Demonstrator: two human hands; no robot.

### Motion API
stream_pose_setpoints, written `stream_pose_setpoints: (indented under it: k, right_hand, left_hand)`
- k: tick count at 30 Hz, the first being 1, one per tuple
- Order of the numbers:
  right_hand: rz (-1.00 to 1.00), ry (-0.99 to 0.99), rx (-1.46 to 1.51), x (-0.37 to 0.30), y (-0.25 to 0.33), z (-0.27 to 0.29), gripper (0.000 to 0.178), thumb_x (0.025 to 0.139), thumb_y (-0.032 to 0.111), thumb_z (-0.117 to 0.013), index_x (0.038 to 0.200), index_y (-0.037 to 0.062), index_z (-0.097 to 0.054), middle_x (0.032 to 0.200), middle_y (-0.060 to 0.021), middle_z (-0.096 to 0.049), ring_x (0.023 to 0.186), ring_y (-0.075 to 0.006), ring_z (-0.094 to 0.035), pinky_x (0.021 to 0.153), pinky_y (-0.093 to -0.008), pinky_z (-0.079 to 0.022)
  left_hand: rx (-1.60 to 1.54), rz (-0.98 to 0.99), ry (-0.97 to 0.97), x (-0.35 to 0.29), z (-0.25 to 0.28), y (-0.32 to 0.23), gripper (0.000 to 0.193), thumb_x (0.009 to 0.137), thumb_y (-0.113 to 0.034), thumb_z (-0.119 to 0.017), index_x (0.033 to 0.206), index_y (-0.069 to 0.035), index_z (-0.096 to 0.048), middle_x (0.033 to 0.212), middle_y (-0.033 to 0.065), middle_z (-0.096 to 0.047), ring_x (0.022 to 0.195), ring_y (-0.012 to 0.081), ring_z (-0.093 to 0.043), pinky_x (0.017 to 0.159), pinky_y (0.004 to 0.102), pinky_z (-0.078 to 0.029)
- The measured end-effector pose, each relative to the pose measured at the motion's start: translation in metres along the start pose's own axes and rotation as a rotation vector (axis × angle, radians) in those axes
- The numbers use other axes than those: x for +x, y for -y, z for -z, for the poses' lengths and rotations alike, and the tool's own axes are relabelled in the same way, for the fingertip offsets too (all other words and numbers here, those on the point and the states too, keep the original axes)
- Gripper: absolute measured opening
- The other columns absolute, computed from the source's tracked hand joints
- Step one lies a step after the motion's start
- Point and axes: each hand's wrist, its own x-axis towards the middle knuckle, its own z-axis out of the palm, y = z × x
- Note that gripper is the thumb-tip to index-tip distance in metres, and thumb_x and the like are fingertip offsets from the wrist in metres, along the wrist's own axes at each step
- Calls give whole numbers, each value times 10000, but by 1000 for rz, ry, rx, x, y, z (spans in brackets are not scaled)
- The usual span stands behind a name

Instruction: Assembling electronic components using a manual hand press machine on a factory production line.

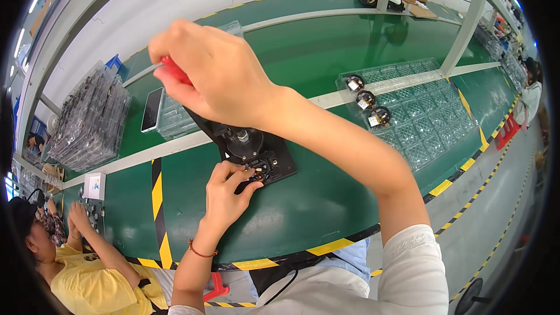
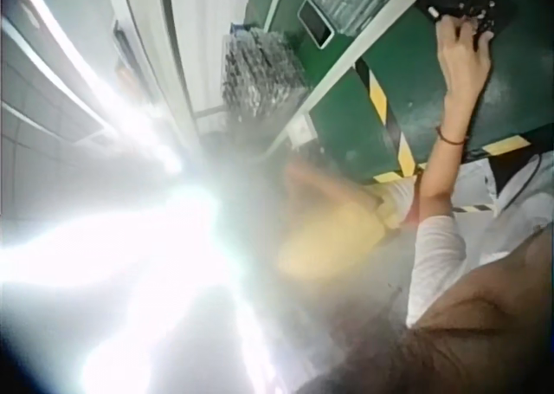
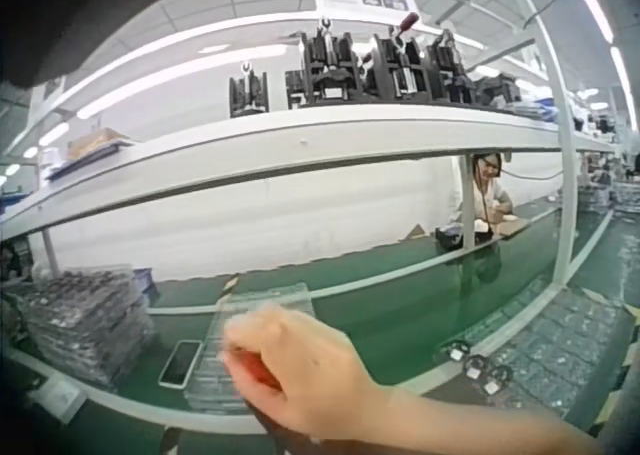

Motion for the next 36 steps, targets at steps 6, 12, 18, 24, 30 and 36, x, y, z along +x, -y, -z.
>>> stream_pose_setpoints:
  k: [6, 12, 18, 24, 30, 36]
  right_hand:
    - [195, 8, 124, -50, 22, -2, 302, 667, 33, -776, 812, 78, -515, 717, -46, -580, 628, -201, -584, 537, -314, -481]
    - [22, 61, 335, -81, 44, 4, 170, 716, 46, -641, 725, 59, -472, 729, -81, -546, 759, -297, -608, 820, -491, -481]
    - [-67, 164, 294, -88, 52, 12, 117, 698, 52, -610, 682, 69, -496, 749, -78, -579, 823, -306, -612, 904, -494, -439]
    - [-122, 163, 329, -36, 77, 51, 125, 681, 66, -614, 803, 50, -629, 808, -56, -631, 794, -249, -592, 742, -396, -475]
    - [-175, 242, 408, 38, 159, 107, 180, 837, 152, -603, 997, 74, -572, 823, -104, -591, 713, -277, -562, 599, -355, -464]
    - [517, -77, 163, -4, 150, 117, 119, 836, 46, -552, 936, 63, -488, 756, -29, -521, 633, -141, -508, 520, -216, -413]
  left_hand:
    - [48, -43, -27, 1, -1, 6, 246, 648, -117, -785, 858, -34, -687, 811, 68, -551, 758, 246, -558, 635, 335, -482]
    - [45, -23, -52, -1, -3, 7, 145, 646, -29, -722, 742, -22, -613, 797, 55, -540, 736, 251, -552, 597, 349, -474]
    - [56, -88, -54, -3, -5, 12, 194, 662, -61, -729, 811, -34, -608, 813, 73, -549, 740, 254, -543, 611, 351, -473]
    - [-46, -12, -44, 5, 7, -2, 267, 717, -90, -712, 930, -12, -572, 880, 121, -581, 779, 298, -548, 689, 385, -468]
    - [-115, 114, -87, -1, -6, 8, 162, 796, -6, -603, 947, 19, -548, 874, 145, -578, 801, 311, -555, 715, 379, -460]
    - [-29, 42, -68, -3, -2, 9, 182, 792, 3, -606, 962, 24, -547, 893, 152, -584, 808, 298, -564, 728, 369, -475]
